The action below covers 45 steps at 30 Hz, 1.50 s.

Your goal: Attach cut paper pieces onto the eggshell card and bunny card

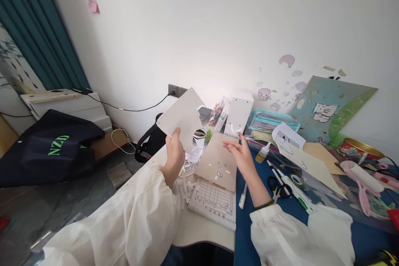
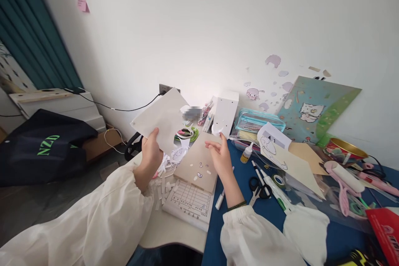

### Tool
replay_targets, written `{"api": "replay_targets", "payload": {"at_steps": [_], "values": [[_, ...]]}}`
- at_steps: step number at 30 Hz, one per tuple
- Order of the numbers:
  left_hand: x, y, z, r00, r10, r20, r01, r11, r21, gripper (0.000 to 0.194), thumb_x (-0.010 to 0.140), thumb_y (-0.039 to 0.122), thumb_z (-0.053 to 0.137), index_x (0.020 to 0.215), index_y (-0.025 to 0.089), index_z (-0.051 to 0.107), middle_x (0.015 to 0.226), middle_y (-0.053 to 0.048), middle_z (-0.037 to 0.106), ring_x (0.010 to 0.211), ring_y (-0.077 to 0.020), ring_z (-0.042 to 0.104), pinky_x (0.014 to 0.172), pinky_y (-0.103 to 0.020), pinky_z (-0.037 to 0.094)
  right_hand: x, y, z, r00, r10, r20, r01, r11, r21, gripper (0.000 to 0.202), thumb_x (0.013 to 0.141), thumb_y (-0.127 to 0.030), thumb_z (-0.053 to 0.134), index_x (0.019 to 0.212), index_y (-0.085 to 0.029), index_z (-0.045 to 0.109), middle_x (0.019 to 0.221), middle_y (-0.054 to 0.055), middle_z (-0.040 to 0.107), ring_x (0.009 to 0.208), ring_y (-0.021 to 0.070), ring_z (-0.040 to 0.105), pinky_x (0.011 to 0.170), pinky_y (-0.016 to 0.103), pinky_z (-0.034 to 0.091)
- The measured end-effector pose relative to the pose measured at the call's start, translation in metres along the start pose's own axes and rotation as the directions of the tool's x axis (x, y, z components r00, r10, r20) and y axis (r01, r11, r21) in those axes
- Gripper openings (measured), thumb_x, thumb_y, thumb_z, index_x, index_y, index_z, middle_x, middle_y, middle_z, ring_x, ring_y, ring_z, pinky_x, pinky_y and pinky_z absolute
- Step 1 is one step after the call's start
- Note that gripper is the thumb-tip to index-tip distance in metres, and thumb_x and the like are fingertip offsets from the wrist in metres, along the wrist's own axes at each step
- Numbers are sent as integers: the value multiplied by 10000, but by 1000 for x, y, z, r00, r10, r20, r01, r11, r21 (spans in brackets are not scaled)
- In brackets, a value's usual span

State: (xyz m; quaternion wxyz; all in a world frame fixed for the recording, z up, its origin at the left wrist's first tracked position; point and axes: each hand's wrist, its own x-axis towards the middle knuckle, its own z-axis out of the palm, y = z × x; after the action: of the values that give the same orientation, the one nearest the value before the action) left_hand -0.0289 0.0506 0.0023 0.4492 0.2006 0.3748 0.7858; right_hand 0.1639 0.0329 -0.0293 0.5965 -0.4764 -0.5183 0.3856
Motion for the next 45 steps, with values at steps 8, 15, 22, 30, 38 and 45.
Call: {"api": "replay_targets", "payload": {"at_steps": [8, 15, 22, 30, 38, 45], "values": [[3, 1, -5, 998, -51, 31, 48, 995, 85, 407, 818, 286, 592, 1210, 214, 511, 1243, -113, 615, 1100, -247, 622, 859, -377, 553, 2, -8, -9, 986, 6, -168, 22, 986, 168, 757, 725, -401, 691, 1365, -162, 363, 863, 56, 730, 744, 200, 687, 709, 330, 504], [-12, 1, -9, 920, 131, 370, -232, 941, 244, 371, 836, 332, 599, 1191, 223, 588, 1295, -67, 600, 1276, -272, 477, 1072, -400, 377, -18, -39, 11, 997, -63, -44, 75, 921, 381, 906, 751, -454, 691, 1468, -256, 175, 987, 69, 727, 880, 234, 689, 812, 403, 514], [-25, -7, -10, 90, 158, 983, -976, 209, 55, 665, 793, -35, 375, 1403, 226, 403, 1504, -91, 362, 1401, -236, 282, 1137, -489, 216, -27, -60, 14, 999, -26, 25, 0, 706, 708, 777, 767, -329, 698, 1425, -380, 287, 1171, 16, 669, 979, 211, 662, 776, 343, 545], [-43, 10, -10, 63, -2, 998, -933, 354, 59, 772, 843, 322, 528, 1505, 261, 135, 1575, -92, 160, 1433, -314, 158, 1148, -507, 152, -20, -53, 8, 998, 46, -52, -4, 786, 618, 896, 709, -264, 674, 1465, -312, 196, 1021, 23, 721, 833, 209, 688, 678, 314, 541], [-64, 13, 16, 439, 224, 870, -805, 528, 270, 397, 824, 243, 626, 1217, 285, 590, 1324, -81, 573, 1255, -257, 485, 1059, -437, 353, -24, -62, 8, 996, -78, -42, 88, 796, 599, 868, 738, -279, 640, 1467, -320, 172, 1004, 18, 718, 844, 192, 679, 661, 283, 523], [-65, 28, 32, 555, 251, 793, -751, 561, 348, 270, 774, 154, 616, 1027, 246, 635, 1049, -52, 665, 930, -197, 632, 854, -336, 499, -30, -68, 9, 991, -129, 24, 89, 800, 593, 934, 770, -301, 624, 1499, -299, 40, 1022, 44, 721, 686, 159, 651, 609, 266, 495]]}}
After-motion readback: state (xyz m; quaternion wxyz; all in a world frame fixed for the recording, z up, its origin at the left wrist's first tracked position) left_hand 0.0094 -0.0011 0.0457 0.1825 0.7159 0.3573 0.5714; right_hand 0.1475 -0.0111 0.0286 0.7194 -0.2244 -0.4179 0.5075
